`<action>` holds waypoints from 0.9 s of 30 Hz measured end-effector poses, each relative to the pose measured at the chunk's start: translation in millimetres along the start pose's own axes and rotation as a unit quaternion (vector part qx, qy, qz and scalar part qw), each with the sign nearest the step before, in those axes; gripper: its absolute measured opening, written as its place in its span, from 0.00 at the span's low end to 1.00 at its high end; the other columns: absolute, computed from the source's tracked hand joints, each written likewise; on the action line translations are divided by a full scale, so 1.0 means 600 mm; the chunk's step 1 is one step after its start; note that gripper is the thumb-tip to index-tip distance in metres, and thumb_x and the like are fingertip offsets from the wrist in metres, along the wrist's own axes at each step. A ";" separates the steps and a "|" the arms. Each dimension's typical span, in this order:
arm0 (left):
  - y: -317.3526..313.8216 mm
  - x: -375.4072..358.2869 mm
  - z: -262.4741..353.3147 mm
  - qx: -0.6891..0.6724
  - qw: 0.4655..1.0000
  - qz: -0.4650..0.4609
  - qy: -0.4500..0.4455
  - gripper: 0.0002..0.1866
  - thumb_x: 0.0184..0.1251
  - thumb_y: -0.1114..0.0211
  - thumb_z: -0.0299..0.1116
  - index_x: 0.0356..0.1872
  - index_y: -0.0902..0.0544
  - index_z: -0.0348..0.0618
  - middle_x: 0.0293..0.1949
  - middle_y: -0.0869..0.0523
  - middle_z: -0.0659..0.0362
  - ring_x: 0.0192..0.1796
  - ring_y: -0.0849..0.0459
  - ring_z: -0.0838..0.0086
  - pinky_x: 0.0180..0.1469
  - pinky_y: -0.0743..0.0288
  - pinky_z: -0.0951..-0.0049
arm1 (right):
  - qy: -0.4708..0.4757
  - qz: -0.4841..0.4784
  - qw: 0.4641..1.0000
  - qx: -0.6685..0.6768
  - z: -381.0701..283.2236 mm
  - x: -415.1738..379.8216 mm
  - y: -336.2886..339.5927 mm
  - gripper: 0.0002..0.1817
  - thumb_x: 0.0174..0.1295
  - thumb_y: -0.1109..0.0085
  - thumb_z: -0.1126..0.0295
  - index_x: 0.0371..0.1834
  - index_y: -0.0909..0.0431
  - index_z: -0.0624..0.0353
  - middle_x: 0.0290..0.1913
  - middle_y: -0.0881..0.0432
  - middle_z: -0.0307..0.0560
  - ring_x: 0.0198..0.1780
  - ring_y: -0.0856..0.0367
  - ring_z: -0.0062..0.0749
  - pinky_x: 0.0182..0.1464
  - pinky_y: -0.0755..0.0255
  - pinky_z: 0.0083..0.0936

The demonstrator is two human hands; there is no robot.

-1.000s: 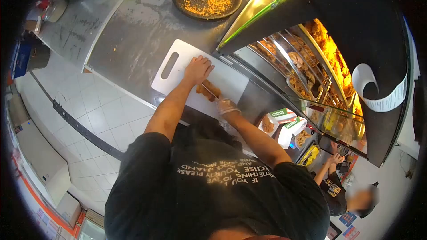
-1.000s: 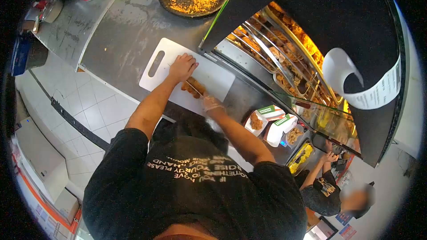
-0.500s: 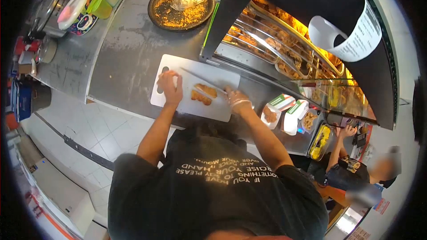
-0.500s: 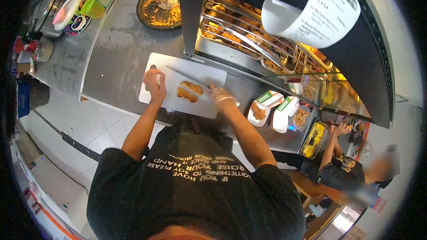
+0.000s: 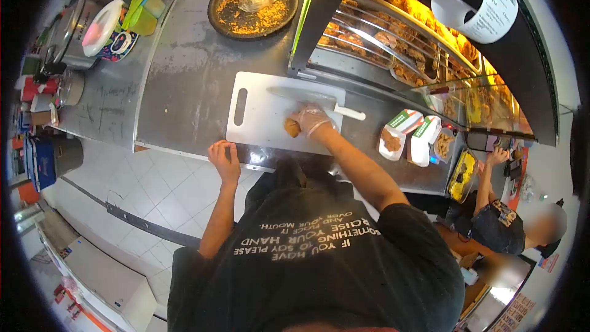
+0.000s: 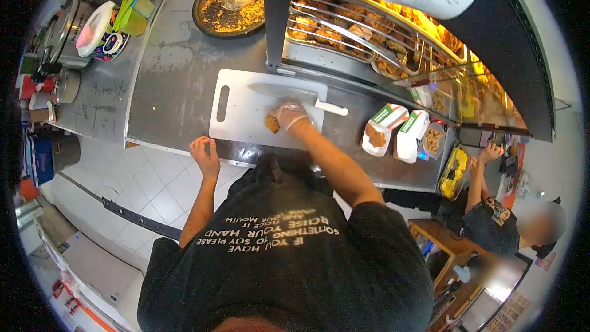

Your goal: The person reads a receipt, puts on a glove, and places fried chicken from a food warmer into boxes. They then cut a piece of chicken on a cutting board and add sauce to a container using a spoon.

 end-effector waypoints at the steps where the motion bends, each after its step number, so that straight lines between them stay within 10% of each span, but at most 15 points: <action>1: 0.004 -0.005 -0.003 -0.001 1.000 -0.008 -0.003 0.07 0.68 0.37 0.35 0.34 0.21 0.43 0.42 0.19 0.58 0.53 0.27 0.60 0.58 0.38 0.58 | 0.072 0.033 0.997 -0.015 0.007 -0.013 -0.001 0.24 0.56 0.41 0.69 0.59 0.23 0.47 0.50 0.18 0.58 0.57 0.23 0.52 0.61 0.31 0.43; 3: 0.004 -0.006 -0.013 -0.024 1.000 -0.015 0.001 0.07 0.67 0.37 0.35 0.33 0.21 0.43 0.42 0.19 0.58 0.53 0.27 0.60 0.58 0.38 0.58 | 0.135 0.071 0.988 -0.029 0.025 -0.039 0.024 0.24 0.56 0.44 0.73 0.58 0.22 0.46 0.49 0.18 0.57 0.59 0.23 0.52 0.61 0.30 0.42; 7: 0.006 -0.006 -0.026 -0.032 0.999 -0.019 -0.009 0.07 0.67 0.37 0.34 0.34 0.21 0.42 0.42 0.19 0.57 0.52 0.27 0.60 0.57 0.37 0.58 | -0.256 -0.091 0.962 -0.015 0.094 -0.088 0.081 0.24 0.62 0.50 0.74 0.63 0.27 0.45 0.55 0.20 0.54 0.60 0.23 0.51 0.62 0.31 0.43; 14: -0.047 0.082 0.011 -0.070 0.990 -0.088 -0.091 0.06 0.65 0.36 0.33 0.36 0.20 0.41 0.40 0.18 0.55 0.49 0.24 0.58 0.54 0.35 0.59 | -0.260 -0.126 0.957 0.029 0.068 -0.133 0.103 0.20 0.68 0.54 0.67 0.63 0.29 0.50 0.59 0.23 0.57 0.57 0.21 0.53 0.60 0.29 0.42; 16: -0.084 0.120 0.047 -0.089 0.979 -0.105 -0.151 0.06 0.64 0.36 0.32 0.36 0.20 0.41 0.40 0.18 0.54 0.48 0.24 0.58 0.52 0.33 0.59 | -0.075 -0.113 0.991 0.022 0.074 -0.144 0.025 0.20 0.72 0.58 0.59 0.62 0.29 0.51 0.59 0.22 0.57 0.56 0.21 0.56 0.59 0.29 0.44; 18: -0.140 0.154 0.087 -0.142 0.956 -0.141 -0.212 0.06 0.64 0.36 0.31 0.35 0.20 0.41 0.38 0.18 0.54 0.46 0.23 0.57 0.50 0.32 0.59 | -0.285 -0.142 0.934 0.162 -0.043 -0.144 0.072 0.17 0.70 0.57 0.59 0.51 0.23 0.55 0.44 0.16 0.58 0.49 0.17 0.55 0.52 0.24 0.45; 24: -0.303 0.207 0.178 -0.184 0.880 -0.307 -0.313 0.09 0.66 0.38 0.35 0.32 0.19 0.40 0.35 0.16 0.53 0.45 0.21 0.56 0.49 0.28 0.58 | -0.419 -0.103 0.858 0.277 -0.130 -0.148 0.063 0.22 0.73 0.62 0.55 0.58 0.29 0.58 0.40 0.16 0.63 0.47 0.18 0.58 0.50 0.25 0.49; 27: -0.357 0.194 0.163 -0.149 0.825 -0.416 -0.352 0.11 0.68 0.41 0.38 0.33 0.18 0.40 0.35 0.16 0.53 0.46 0.20 0.57 0.51 0.27 0.57 | -0.354 -0.105 0.909 0.192 -0.127 -0.157 0.015 0.21 0.73 0.60 0.58 0.61 0.32 0.60 0.37 0.16 0.64 0.44 0.17 0.60 0.46 0.25 0.51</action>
Point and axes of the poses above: each hand's wrist, its own x-axis towards the middle knuckle, its own y-axis out of the back of the hand, z = x × y, the point moved 1 cm from there along x, towards the middle knuckle
